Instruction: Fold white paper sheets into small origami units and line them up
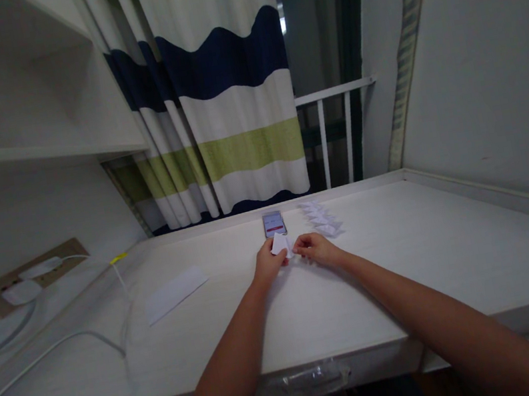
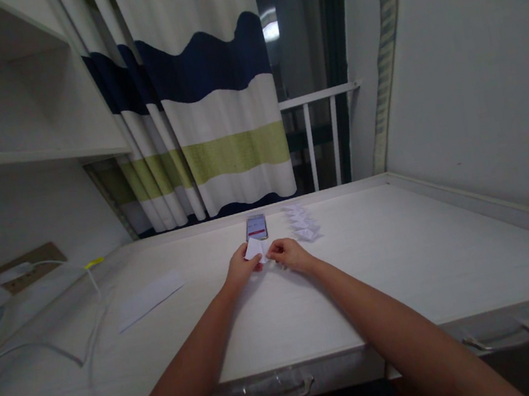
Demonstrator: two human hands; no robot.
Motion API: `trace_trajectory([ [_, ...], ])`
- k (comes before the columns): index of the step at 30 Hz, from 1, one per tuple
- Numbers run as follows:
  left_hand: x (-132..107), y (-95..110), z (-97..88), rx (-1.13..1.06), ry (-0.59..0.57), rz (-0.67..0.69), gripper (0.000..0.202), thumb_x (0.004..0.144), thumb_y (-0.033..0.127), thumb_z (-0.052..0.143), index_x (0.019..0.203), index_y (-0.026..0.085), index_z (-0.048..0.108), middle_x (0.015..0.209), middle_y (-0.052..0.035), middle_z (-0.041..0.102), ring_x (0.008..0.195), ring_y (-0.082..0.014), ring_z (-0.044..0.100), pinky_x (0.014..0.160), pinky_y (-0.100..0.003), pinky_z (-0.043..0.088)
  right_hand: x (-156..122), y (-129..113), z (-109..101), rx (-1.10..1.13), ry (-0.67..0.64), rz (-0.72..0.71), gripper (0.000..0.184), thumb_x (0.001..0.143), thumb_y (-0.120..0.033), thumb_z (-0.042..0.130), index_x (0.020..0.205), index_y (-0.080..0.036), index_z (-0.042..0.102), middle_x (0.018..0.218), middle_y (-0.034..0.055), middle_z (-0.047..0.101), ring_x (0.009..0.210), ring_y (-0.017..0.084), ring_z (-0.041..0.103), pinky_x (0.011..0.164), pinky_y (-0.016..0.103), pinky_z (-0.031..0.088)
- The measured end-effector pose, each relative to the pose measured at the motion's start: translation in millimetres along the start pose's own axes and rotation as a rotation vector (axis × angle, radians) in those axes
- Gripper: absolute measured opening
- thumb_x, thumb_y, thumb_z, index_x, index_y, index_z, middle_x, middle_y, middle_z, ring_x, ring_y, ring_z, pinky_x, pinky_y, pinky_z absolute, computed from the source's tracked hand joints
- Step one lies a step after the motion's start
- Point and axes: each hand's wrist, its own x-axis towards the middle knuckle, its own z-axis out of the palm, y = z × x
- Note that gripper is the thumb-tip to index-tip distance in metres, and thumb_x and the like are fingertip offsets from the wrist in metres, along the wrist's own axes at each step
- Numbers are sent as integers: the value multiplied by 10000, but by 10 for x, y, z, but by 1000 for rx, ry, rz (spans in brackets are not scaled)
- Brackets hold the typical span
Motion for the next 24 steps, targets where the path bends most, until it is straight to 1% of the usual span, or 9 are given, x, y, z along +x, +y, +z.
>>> trace_trajectory([
  [3,-3,-21,1,36,9,28,319,595,142,597,908,139,537,749,-27,608,460,-79,530,435,-183,431,-4,3,17,-9,0,3,153,648,-300,527,603,-154,514,468,-43,484,391,63,421,395,187,322],
  [8,11,-66,17,-48,-44,25,388,541,190,667,900,143,524,776,-34,606,488,-85,532,444,-198,438,-7,-32,21,-19,40,-2,133,632,-273,527,572,-160,493,474,-39,480,402,62,411,394,186,317],
  [13,13,-88,33,-60,-46,18,347,540,164,667,850,147,513,655,7,586,429,-69,498,409,-175,403,-17,-35,30,-50,36,-2,115,629,-248,518,564,-162,476,484,-40,458,415,63,402,403,190,303],
  [18,-10,-62,51,19,-3,19,284,551,121,620,815,151,518,586,35,555,399,-66,480,399,-171,379,-32,-32,62,-107,41,-75,151,626,-240,532,538,-165,435,490,-42,444,444,62,385,434,192,292],
  [22,-45,-10,54,135,29,46,238,570,113,572,802,150,530,594,24,556,419,-80,489,427,-190,390,-37,-45,78,-117,27,-96,158,638,-240,526,538,-166,429,499,-37,455,462,67,396,443,192,294],
  [24,-58,4,54,161,30,50,235,580,121,558,812,149,535,614,10,567,430,-91,503,443,-206,404,-37,-44,84,-123,34,-98,162,637,-245,533,538,-165,434,499,-37,458,462,68,394,442,193,295],
])
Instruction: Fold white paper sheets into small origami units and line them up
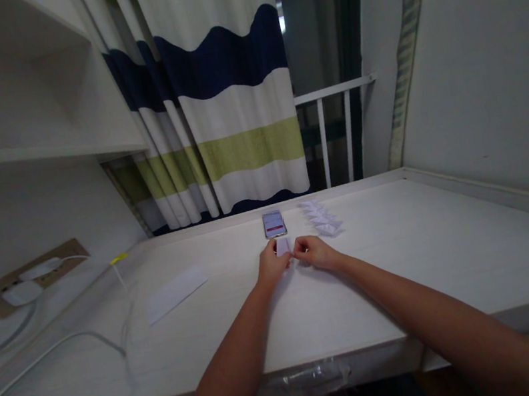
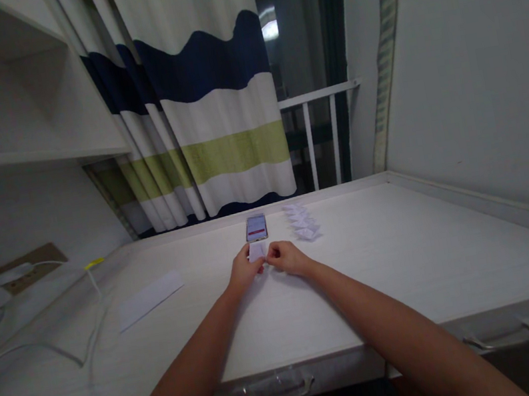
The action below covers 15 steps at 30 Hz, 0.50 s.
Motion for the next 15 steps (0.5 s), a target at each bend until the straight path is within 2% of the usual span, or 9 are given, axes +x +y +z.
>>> trace_trajectory([
  [4,2,-8,5,-83,-25,-45,271,609,141,539,879,153,530,701,-16,592,438,-102,532,426,-219,425,1,8,13,38,-13,36,166,645,-280,534,558,-157,465,498,-34,468,445,66,402,428,191,314],
  [7,27,-31,6,-167,-44,-44,298,618,132,527,915,161,529,756,-20,595,520,-114,567,443,-216,455,12,23,24,126,-62,105,173,661,-313,520,637,-141,528,528,-20,509,439,69,436,415,187,353],
  [11,61,-62,-8,-221,-38,36,256,589,65,513,825,152,561,824,-29,587,646,-123,579,530,-236,494,47,62,30,228,-70,149,179,668,-284,499,693,-126,580,578,-1,560,465,73,476,425,185,387],
  [15,70,-51,-32,-206,-33,163,255,560,-3,493,737,150,596,870,-32,562,747,-127,571,653,-265,495,74,50,5,360,5,241,149,679,-201,447,643,-130,573,592,14,582,512,84,528,434,173,398],
])
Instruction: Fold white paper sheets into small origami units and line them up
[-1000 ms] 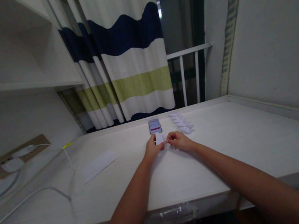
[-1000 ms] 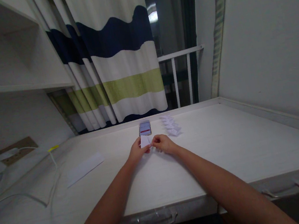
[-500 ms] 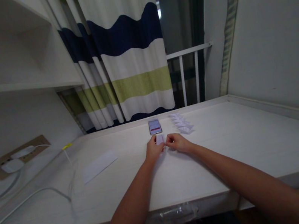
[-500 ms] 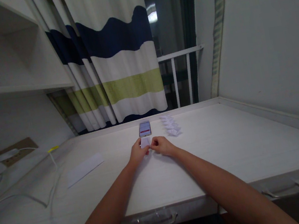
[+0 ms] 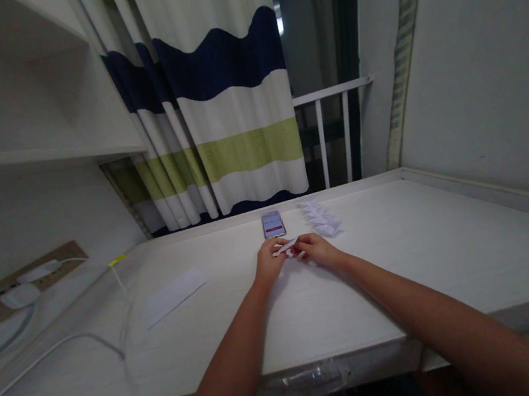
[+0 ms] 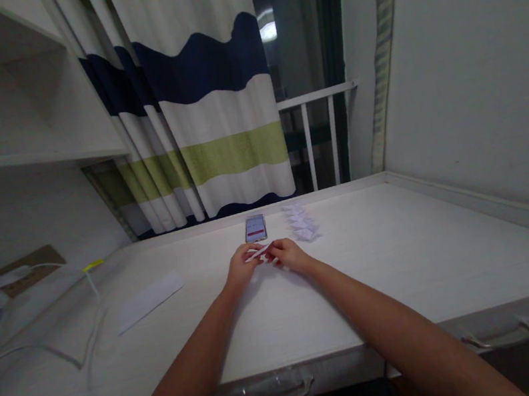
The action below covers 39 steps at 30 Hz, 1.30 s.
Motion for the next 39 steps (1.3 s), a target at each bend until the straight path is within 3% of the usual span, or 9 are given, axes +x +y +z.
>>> trace_trajectory([
  [4,7,67,-33,80,37,79,253,560,-10,532,711,164,635,863,-36,556,843,-150,547,739,-291,470,-21,-103,-37,150,105,100,158,698,-174,419,671,-142,571,563,12,564,523,93,555,449,180,426],
  [8,13,109,-58,130,30,98,213,606,30,546,719,171,658,904,-57,559,880,-163,538,782,-308,447,-30,-139,-67,242,160,68,135,699,-248,482,744,-156,570,614,1,556,520,84,543,488,208,462],
  [13,13,89,-52,101,-26,131,261,626,23,509,760,181,667,924,-57,573,899,-164,533,843,-314,404,-6,-5,-55,60,37,-67,259,568,-285,648,749,-159,512,585,-27,540,487,80,505,426,188,415],
  [17,14,72,-48,18,-29,106,307,585,-9,459,732,166,665,915,-59,576,919,-166,524,867,-305,380,5,90,-58,-86,43,-177,248,613,-323,612,762,-166,493,577,-40,520,468,73,480,424,188,387],
  [20,11,77,-42,-111,-30,40,275,580,24,430,707,152,637,886,-55,578,880,-167,535,800,-300,421,15,115,-75,-188,66,-246,202,632,-295,593,754,-164,500,595,-33,523,525,84,496,488,204,399],
  [23,0,95,-28,-262,-10,-122,235,602,96,435,779,154,576,823,-40,577,767,-158,558,668,-296,468,28,126,-88,-253,106,-284,178,640,-277,583,749,-164,498,622,-29,523,557,90,494,531,217,400],
  [30,-11,96,-30,-484,-32,-327,262,632,295,506,864,176,526,895,-53,524,687,-152,548,513,-284,479,16,79,-88,-321,131,-338,157,665,-273,555,760,-161,499,689,-14,537,594,95,492,567,226,400],
  [35,14,52,-9,-414,-1,-378,303,595,342,591,833,160,548,822,-47,540,660,-146,533,504,-264,467,-50,-19,-51,-401,100,-366,143,687,-273,536,767,-158,511,693,-4,556,586,94,495,559,220,397],
  [39,6,12,6,-269,-18,-334,290,548,340,658,712,118,570,703,-36,549,610,-125,517,496,-225,426,-101,-81,-32,-443,64,-386,156,720,-302,510,779,-158,521,708,9,571,602,101,516,551,216,398],
])
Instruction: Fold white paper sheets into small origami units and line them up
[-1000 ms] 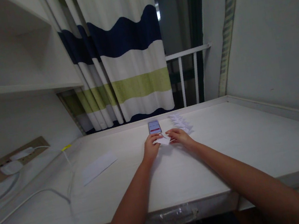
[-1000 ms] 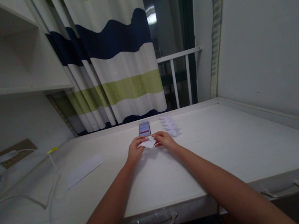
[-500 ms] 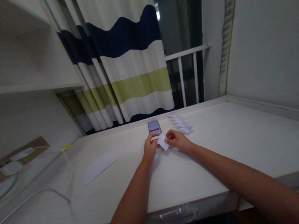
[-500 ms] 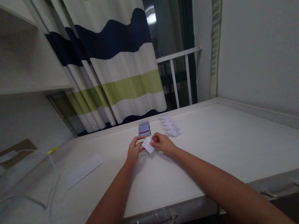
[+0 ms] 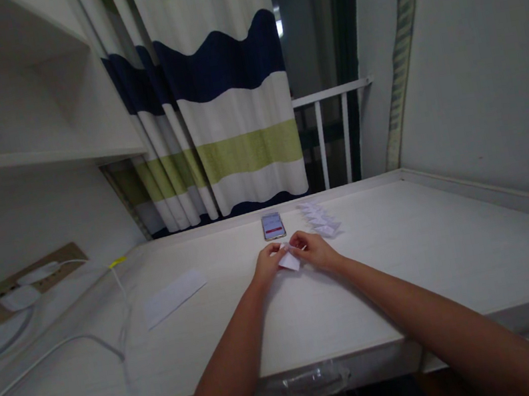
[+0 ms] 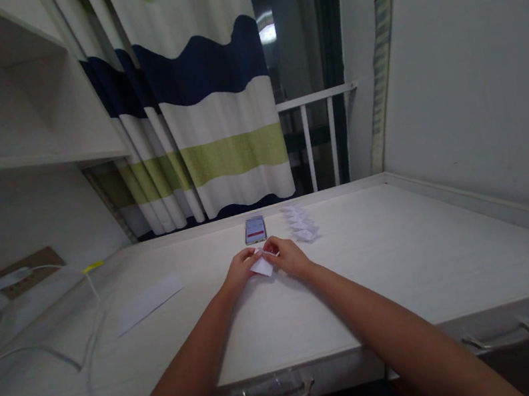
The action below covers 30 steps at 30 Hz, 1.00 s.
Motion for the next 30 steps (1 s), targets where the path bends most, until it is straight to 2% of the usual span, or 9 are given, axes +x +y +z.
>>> trace_trajectory([
  [5,5,-17,-26,39,-37,47,271,538,334,671,658,116,565,593,-7,542,526,-94,475,456,-202,361,-16,-11,6,-19,-10,-24,158,737,-315,497,774,-165,530,717,16,575,630,112,525,552,216,407],
  [18,54,-46,-26,125,-26,99,227,521,283,655,556,141,482,518,52,484,469,-68,435,473,-193,313,-3,-66,22,-161,76,-45,84,708,-221,521,648,-163,520,691,20,522,653,115,484,546,211,417],
  [30,83,-68,-33,157,10,118,119,540,183,578,528,149,465,467,61,455,449,-70,417,452,-184,290,-45,-113,54,-276,48,-149,21,721,-183,499,703,-179,509,761,26,521,709,129,492,637,242,406],
])
